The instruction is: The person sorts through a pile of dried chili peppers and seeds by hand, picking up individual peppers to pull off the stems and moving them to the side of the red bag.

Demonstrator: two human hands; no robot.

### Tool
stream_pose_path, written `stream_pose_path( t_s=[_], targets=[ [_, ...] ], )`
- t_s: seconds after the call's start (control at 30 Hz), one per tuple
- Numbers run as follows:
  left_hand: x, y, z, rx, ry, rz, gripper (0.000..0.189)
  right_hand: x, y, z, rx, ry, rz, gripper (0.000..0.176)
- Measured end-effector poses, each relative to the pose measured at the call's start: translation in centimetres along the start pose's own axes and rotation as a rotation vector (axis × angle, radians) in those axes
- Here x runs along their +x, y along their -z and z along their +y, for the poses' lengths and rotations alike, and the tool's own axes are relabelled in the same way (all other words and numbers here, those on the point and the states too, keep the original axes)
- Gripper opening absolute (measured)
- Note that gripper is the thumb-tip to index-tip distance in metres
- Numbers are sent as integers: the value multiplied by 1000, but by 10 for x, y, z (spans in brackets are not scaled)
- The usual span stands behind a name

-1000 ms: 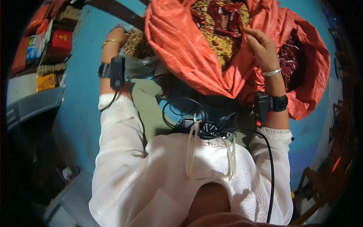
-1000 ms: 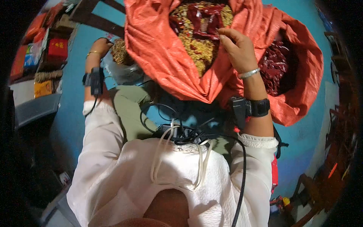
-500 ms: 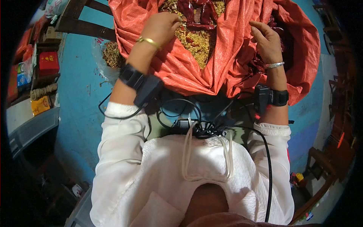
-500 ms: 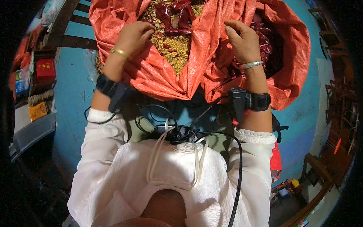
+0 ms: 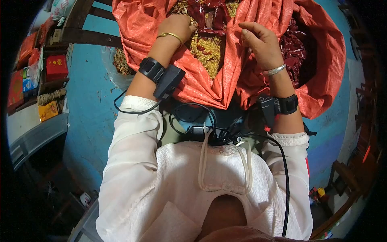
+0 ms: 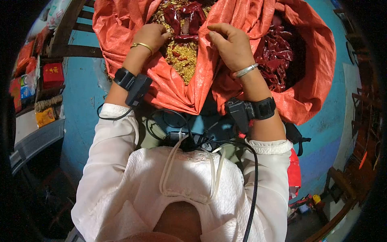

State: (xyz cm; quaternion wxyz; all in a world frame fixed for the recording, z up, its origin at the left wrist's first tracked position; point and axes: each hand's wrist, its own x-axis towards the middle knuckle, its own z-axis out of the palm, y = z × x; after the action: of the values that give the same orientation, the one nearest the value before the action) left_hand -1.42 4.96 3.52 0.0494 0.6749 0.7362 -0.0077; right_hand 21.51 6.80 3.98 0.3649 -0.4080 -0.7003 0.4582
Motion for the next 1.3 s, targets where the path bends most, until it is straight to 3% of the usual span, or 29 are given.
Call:
stream_pose_path(
  t_s=[0.07,0.1,0.2,0.33,0.4,0.47,0.53,0.6,0.73,0.93,1.0,1.07,1.13,1.3],
  targets=[
    [3,8,-1,-47,-8,19,31,2,1,-14,465,-258,-37,26],
    [7,10,-3,-128,-37,10,33,5,1,-17,470,-256,-47,26],
    [18,-1,-11,-515,-108,80,36,16,-1,-10,1057,-393,-52,33],
    [30,-19,-9,-956,81,-12,31,31,-14,2,1192,-478,-40,24],
    [32,-25,-8,-1097,82,-42,28,37,-18,11,1196,-496,-10,21],
    [31,-21,-2,-1465,259,-60,25,44,-19,23,1152,-465,63,17],
    [31,-19,-6,-1513,253,-56,23,48,-19,22,1148,-497,133,15],
    [33,-13,-9,-1812,345,-113,22,52,-19,17,1280,-551,208,14],
    [31,-1,-6,-2084,316,-149,18,59,-27,0,1479,-416,47,13],
    [27,15,6,-2051,443,-132,23,66,-41,-6,1523,-487,80,18],
    [24,15,12,-1989,432,-86,22,68,-36,1,1426,-559,258,20],
    [23,11,15,-1971,227,-198,18,70,-26,15,1438,-582,395,21],
    [23,9,21,-1990,218,-222,17,71,-16,21,1380,-643,514,21],
    [23,-1,28,-1877,172,-237,14,73,-14,57,1375,-652,432,17]
  ],
)
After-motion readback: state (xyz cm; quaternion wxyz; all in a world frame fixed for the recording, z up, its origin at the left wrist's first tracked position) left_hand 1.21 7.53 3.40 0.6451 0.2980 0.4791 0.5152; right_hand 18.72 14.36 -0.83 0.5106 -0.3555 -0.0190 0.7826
